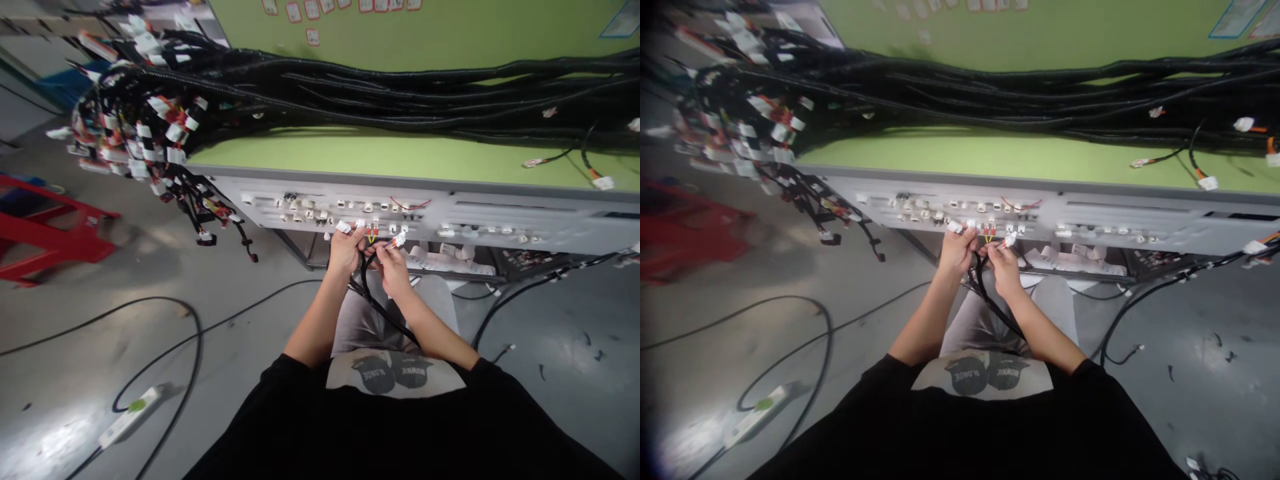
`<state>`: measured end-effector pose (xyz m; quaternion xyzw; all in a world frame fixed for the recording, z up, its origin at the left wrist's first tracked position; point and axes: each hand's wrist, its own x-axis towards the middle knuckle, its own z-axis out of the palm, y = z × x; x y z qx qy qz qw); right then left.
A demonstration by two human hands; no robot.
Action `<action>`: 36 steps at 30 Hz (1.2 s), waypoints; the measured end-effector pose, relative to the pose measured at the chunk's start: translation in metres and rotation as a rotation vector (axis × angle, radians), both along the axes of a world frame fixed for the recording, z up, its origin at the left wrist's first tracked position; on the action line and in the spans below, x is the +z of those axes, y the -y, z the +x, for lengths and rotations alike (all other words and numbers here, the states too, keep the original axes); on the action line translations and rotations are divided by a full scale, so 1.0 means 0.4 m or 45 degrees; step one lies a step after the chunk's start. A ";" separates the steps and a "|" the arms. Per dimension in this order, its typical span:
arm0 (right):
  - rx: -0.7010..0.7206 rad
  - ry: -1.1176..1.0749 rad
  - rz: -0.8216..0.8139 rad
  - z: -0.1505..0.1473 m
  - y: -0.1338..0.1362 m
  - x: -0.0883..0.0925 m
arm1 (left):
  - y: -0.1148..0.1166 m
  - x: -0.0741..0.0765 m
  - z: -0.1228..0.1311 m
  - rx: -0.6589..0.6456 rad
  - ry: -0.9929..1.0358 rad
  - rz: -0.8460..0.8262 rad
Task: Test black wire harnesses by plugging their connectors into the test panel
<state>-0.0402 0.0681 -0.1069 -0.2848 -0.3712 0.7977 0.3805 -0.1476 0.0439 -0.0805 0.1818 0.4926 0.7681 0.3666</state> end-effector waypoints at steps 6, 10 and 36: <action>-0.037 -0.026 0.031 -0.023 -0.014 0.023 | -0.037 0.042 -0.008 0.109 -0.119 -0.144; -0.064 -0.036 0.009 -0.021 -0.017 0.027 | -0.051 0.038 -0.006 0.068 -0.120 -0.191; -0.094 -0.089 0.028 -0.010 -0.034 0.023 | -0.081 0.076 0.042 0.136 -0.413 -0.456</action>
